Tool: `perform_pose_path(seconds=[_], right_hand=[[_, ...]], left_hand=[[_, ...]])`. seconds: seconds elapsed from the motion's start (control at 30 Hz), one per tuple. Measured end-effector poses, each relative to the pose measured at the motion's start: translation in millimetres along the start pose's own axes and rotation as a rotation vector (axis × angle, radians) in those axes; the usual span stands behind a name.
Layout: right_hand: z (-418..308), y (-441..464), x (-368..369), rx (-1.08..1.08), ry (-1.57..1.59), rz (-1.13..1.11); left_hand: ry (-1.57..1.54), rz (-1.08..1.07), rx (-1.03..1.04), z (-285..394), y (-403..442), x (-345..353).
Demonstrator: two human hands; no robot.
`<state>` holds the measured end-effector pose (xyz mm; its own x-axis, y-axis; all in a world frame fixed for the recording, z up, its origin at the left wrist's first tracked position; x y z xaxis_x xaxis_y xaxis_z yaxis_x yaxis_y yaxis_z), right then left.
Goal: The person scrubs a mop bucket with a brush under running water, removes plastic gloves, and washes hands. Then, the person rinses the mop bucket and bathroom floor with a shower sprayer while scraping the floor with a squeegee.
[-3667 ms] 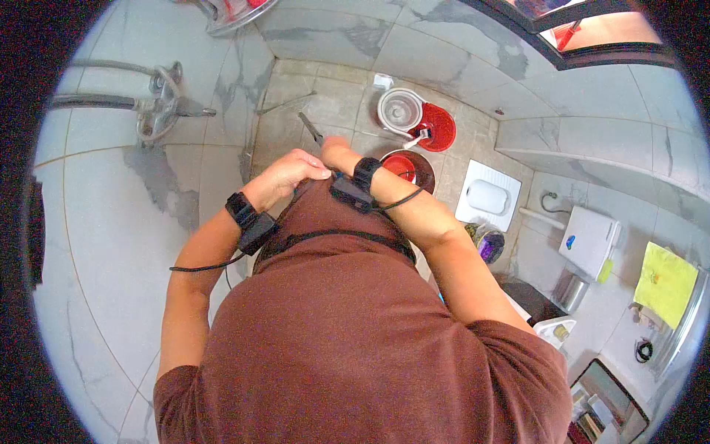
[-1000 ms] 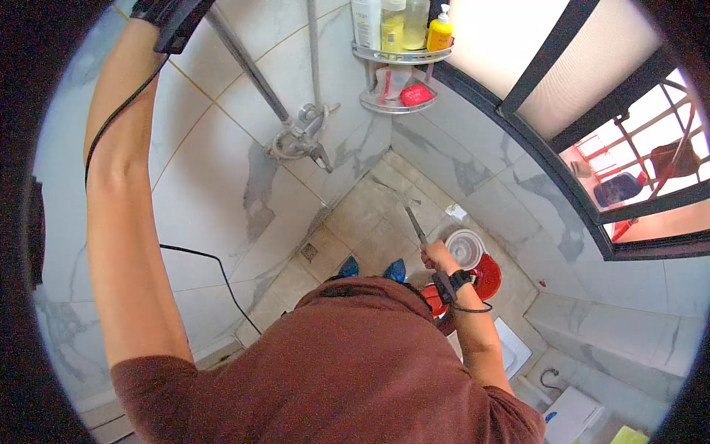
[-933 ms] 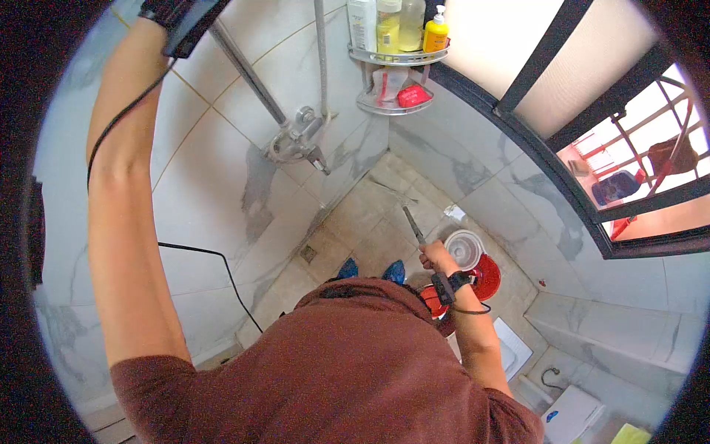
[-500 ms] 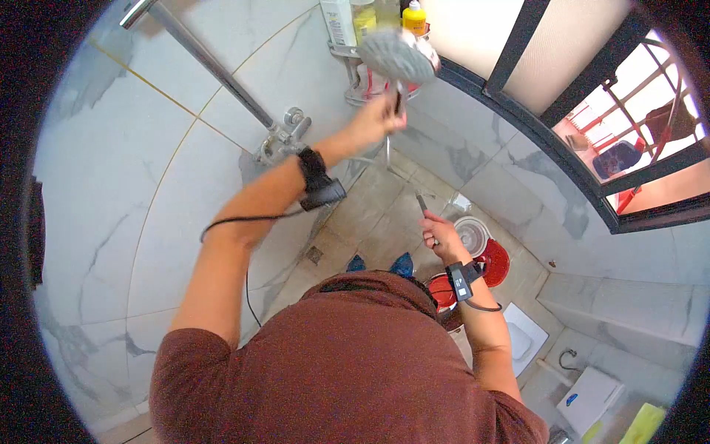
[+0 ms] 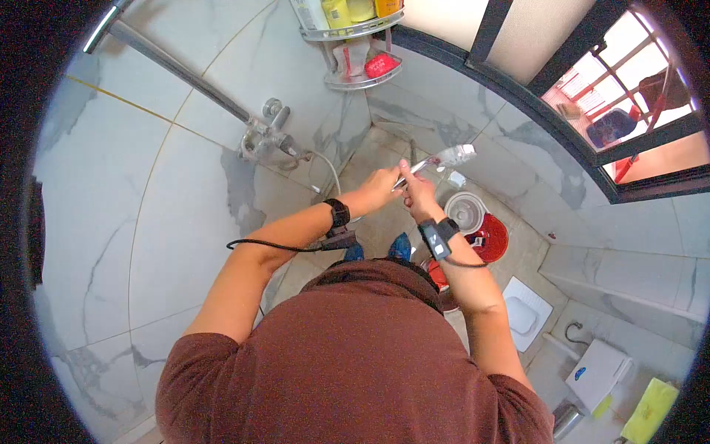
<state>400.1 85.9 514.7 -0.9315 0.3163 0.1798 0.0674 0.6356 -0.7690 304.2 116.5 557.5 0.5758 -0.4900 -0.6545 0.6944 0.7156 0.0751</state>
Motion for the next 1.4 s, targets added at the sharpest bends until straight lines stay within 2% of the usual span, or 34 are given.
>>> perform_pose_path(seconds=[0.07,0.17,0.2,0.23,0.27,0.3,0.33,0.4,0.47,0.57,0.6,0.7,0.8,0.9,1.0,1.1,1.17,1.2,1.3,1.4], right_hand=[[10.4,23.1,-1.7,0.018,0.083,-0.052],[32.6,48.0,-17.5,0.115,0.108,-0.07],[38.7,52.9,-25.4,0.133,0.088,-0.07],[45.2,60.0,-35.2,0.159,0.113,-0.067],[53.8,68.0,-45.4,0.187,0.139,-0.064],[61.4,71.5,-54.1,0.22,0.165,-0.06],[66.1,70.1,-59.8,0.251,0.175,-0.078],[72.9,66.1,-64.2,0.306,0.198,-0.114],[80.3,67.6,-65.0,0.289,0.215,-0.106],[87.5,73.8,-65.6,0.312,0.234,-0.09],[90.1,75.1,-65.8,0.305,0.234,-0.076],[92.6,75.6,-66.4,0.306,0.202,-0.041],[94.6,77.2,-69.7,0.338,0.214,-0.028],[99.3,79.8,-70.9,0.359,0.237,-0.026],[90.8,66.9,-60.0,0.322,0.221,-0.011],[89.0,65.8,-59.6,0.288,0.148,0.024],[92.5,70.5,-59.7,0.293,0.167,0.042],[95.4,74.3,-63.9,0.322,0.054,0.068],[90.9,72.7,-58.8,0.305,0.157,0.052],[92.5,70.6,-56.6,0.227,0.116,0.049]], left_hand=[[0.066,0.019,0.068,-7.1,-8.2,6.4],[-0.051,0.011,0.123,-21.0,-26.9,-4.1],[-0.296,0.099,-0.121,-38.1,-33.4,-26.3],[-0.351,0.337,-0.157,-75.6,-41.3,-48.2],[-0.601,0.47,-0.377,-111.5,-55.1,-72.1],[-0.685,0.658,-0.431,-141.6,-72.5,-102.2],[-0.609,0.766,-0.521,-146.4,-88.6,-135.9],[-0.895,0.941,-0.519,-161.1,-111.9,-176.8],[-1.132,0.824,-0.474,-166.7,-118.5,-196.9],[-1.678,0.902,-0.361,-191.1,-105.3,-204.7],[-1.841,0.963,-0.254,-195.7,-104.3,-206.6],[-1.9,0.997,-0.12,-171.3,-101.5,-209.9],[-1.699,1.122,-0.179,-208.1,-108.0,-210.7],[-1.636,1.104,-0.233,-198.5,-105.2,-215.4],[-1.404,1.114,-0.446,-190.7,-106.7,-219.0],[-1.228,0.92,-0.423,-203.1,-106.4,-221.4],[-1.113,0.938,-0.569,-196.7,-105.0,-221.6],[-1.054,0.948,-0.643,-193.0,-107.9,-222.2],[-1.055,0.857,-0.769,-178.2,-107.1,-227.2],[-1.514,0.69,-0.553,-185.2,-117.7,-223.7]])
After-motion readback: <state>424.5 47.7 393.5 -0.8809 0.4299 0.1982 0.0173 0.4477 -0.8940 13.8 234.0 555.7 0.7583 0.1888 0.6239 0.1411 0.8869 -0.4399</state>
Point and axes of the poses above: each hand's wrist, its own y-axis towards the middle knuckle, its own x-axis out of the palm, z = x × y, the point moved 6 cm from there along y, towards the middle knuckle, and after that the axes turned 8 degrees about x, right-handed, at the moved point
